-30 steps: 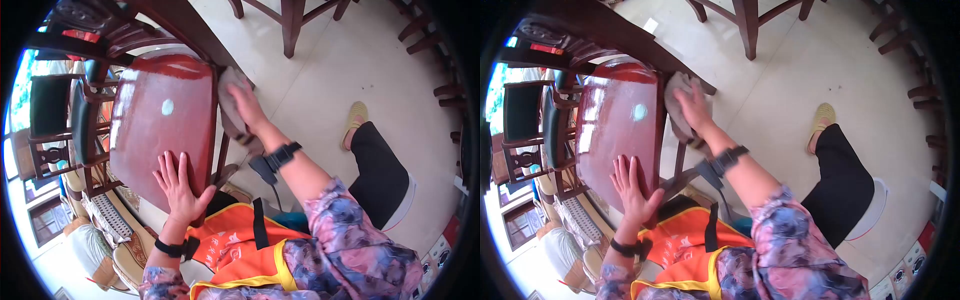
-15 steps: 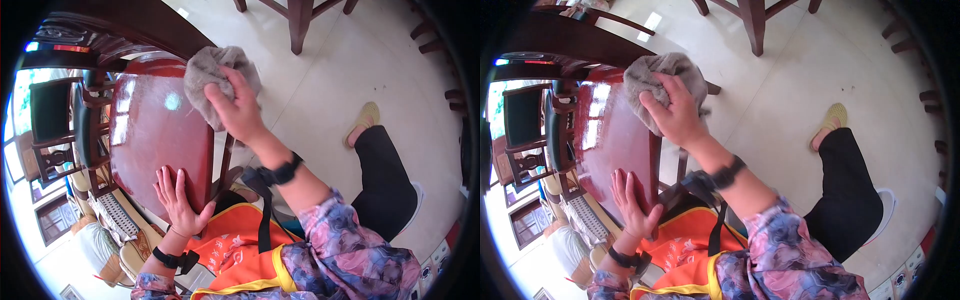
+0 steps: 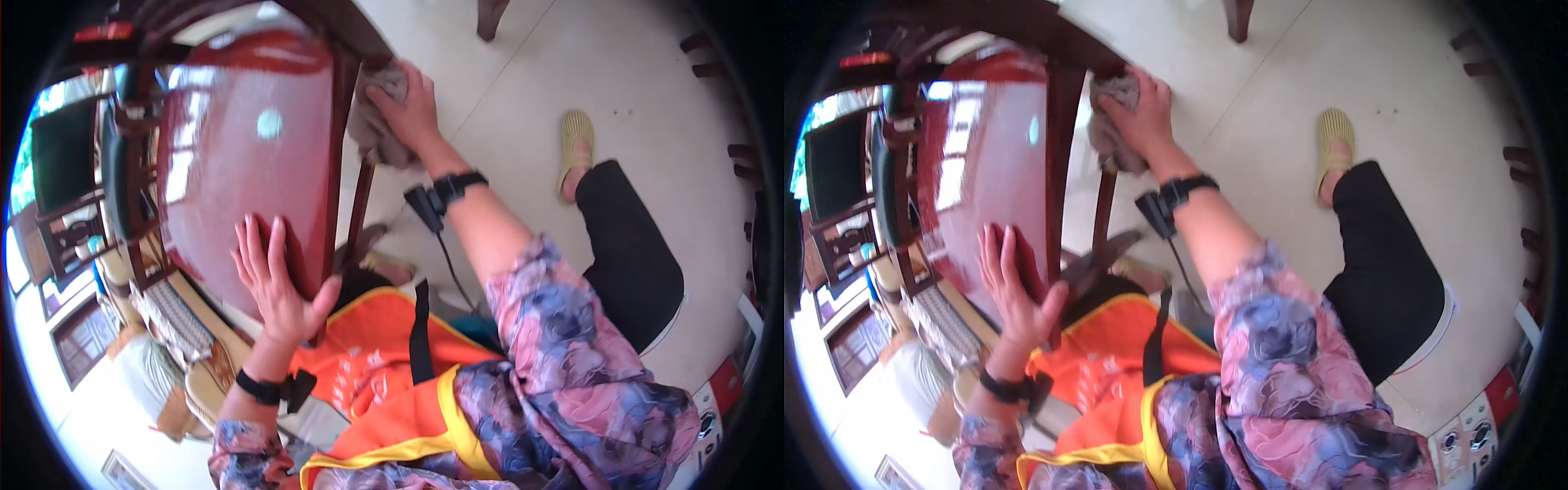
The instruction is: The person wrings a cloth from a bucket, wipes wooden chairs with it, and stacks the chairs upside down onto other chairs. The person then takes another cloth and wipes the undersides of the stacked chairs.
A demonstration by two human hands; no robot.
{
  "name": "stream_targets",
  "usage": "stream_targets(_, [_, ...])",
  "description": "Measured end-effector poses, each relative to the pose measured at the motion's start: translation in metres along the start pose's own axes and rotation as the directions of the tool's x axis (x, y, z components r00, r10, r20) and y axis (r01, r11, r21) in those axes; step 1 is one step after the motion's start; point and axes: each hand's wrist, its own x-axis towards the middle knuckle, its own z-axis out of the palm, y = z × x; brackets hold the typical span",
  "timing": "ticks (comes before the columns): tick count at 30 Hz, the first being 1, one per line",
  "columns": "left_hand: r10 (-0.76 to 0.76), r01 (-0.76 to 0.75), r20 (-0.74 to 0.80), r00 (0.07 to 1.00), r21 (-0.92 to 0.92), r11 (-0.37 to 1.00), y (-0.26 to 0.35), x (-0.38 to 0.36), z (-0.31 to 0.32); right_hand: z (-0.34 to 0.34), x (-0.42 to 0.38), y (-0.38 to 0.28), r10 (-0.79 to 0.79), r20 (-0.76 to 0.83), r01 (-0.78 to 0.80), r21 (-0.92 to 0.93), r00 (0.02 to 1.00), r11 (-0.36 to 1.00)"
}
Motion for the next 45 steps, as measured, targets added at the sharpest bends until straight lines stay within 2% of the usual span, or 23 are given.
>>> stream_targets(1, [0.005, -0.005, -0.008, 1.0, 0.009, 1.0, -0.001, 0.0, 0.0, 0.009, -0.013, 0.011, -0.013, 0.027, 0.014, -0.072, 1.0, 0.997])
stream_targets(3, [0.034, -0.033, -0.036, 0.999, 0.004, 0.999, -0.001, 0.0, 0.002, 0.017, -0.051, 0.014, 0.415, 0.166, -0.426, 0.035, 0.895, 0.904])
stream_targets(5, [0.019, -0.019, -0.034, 0.999, -0.002, 1.0, -0.002, 0.001, 0.003, 0.023, -0.1, 0.021, 0.54, 0.255, -0.536, -0.088, 0.802, 0.839])
stream_targets(7, [0.022, -0.023, -0.046, 0.999, -0.016, 1.0, -0.001, 0.0, 0.005, 0.016, -0.156, 0.005, 0.691, 0.398, -0.674, -0.208, 0.603, 0.708])
stream_targets(10, [0.036, -0.035, -0.053, 0.998, 0.021, 0.999, -0.002, -0.001, 0.004, 0.009, -0.224, 0.032, 0.545, 0.55, -0.614, -0.073, 0.633, 0.786])
stream_targets(13, [0.023, -0.026, -0.079, 0.997, -0.044, 0.999, -0.007, -0.001, 0.009, -0.009, -0.229, 0.079, 0.316, 0.847, -0.676, 0.066, 0.426, 0.734])
stream_targets(16, [0.028, -0.031, -0.064, 0.998, -0.053, 0.998, -0.007, 0.001, 0.008, -0.026, -0.207, 0.074, 0.621, 0.781, -0.996, 0.088, 0.066, -0.006])
stream_targets(17, [0.02, -0.023, -0.047, 0.999, -0.057, 0.998, -0.008, 0.0, 0.008, -0.014, -0.209, 0.07, 0.626, 0.778, -0.997, 0.079, 0.049, -0.02])
stream_targets(19, [0.043, -0.046, -0.059, 0.997, -0.052, 0.998, -0.01, 0.002, 0.009, 0.019, -0.215, 0.063, 0.628, 0.761, -0.891, -0.157, 0.166, 0.426])
stream_targets(21, [0.043, -0.045, -0.043, 0.998, -0.048, 0.998, -0.01, 0.003, 0.008, 0.041, -0.221, 0.063, 0.622, 0.714, -0.519, -0.417, 0.321, 0.747])
stream_targets(23, [0.03, -0.032, -0.033, 0.999, -0.072, 0.997, -0.008, 0.003, 0.007, 0.066, -0.261, 0.138, 0.778, 0.623, -0.973, -0.117, 0.085, 0.199])
stream_targets(24, [0.027, -0.029, -0.018, 0.999, -0.085, 0.996, -0.01, 0.002, 0.007, 0.079, -0.26, 0.159, 0.781, 0.622, -0.987, 0.084, -0.056, -0.138])
stream_targets(27, [0.024, -0.023, 0.005, 1.0, -0.088, 0.996, -0.008, 0.002, 0.005, 0.07, -0.257, 0.153, 0.705, 0.704, -0.945, 0.171, -0.081, -0.279])
stream_targets(31, [0.021, -0.023, -0.019, 1.0, -0.088, 0.996, -0.008, 0.002, 0.002, 0.026, -0.217, 0.103, 0.544, 0.839, -0.959, 0.16, 0.007, -0.236])
stream_targets(33, [-0.001, 0.002, 0.011, 1.0, -0.064, 0.998, -0.006, 0.002, -0.001, -0.001, -0.195, 0.081, 0.399, 0.909, -0.982, -0.053, -0.123, -0.184])
stream_targets(35, [0.015, -0.015, 0.002, 1.0, -0.042, 0.999, -0.003, 0.001, -0.003, -0.02, -0.162, 0.062, 0.414, 0.91, -0.985, 0.053, -0.02, -0.164])
stream_targets(37, [0.042, -0.042, -0.016, 0.999, -0.007, 0.999, -0.002, 0.001, -0.005, -0.042, -0.108, 0.025, 0.455, 0.844, -0.855, 0.437, 0.283, -0.28])
stream_targets(39, [0.013, -0.013, -0.018, 1.0, -0.022, 1.0, -0.001, -0.001, -0.003, -0.052, -0.061, -0.016, 0.411, 0.737, -0.752, 0.638, 0.536, -0.164])
stream_targets(41, [0.012, -0.014, -0.055, 0.998, -0.036, 0.999, 0.001, -0.003, -0.002, -0.067, -0.026, -0.074, 0.288, 0.591, -0.657, 0.656, 0.754, 0.372])
stream_targets(42, [0.005, -0.006, -0.052, 0.999, -0.03, 1.0, 0.0, -0.004, -0.002, -0.055, -0.017, -0.081, 0.274, 0.586, -0.646, 0.662, 0.762, 0.381])
stream_targets(43, [-0.005, 0.004, -0.051, 0.999, -0.023, 1.0, 0.0, -0.005, -0.001, -0.038, -0.008, -0.088, 0.086, 0.326, -0.256, 0.529, 0.942, 0.809])
stream_targets(44, [-0.019, 0.017, -0.056, 0.998, -0.031, 0.999, 0.0, -0.005, -0.001, -0.03, -0.004, -0.092, -0.234, 0.136, 0.206, 0.191, 0.963, 0.96])
stream_targets(45, [-0.019, 0.017, -0.074, 0.997, -0.028, 0.999, 0.0, -0.008, -0.002, -0.03, -0.008, -0.094, -0.251, 0.133, 0.223, 0.197, 0.959, 0.955])
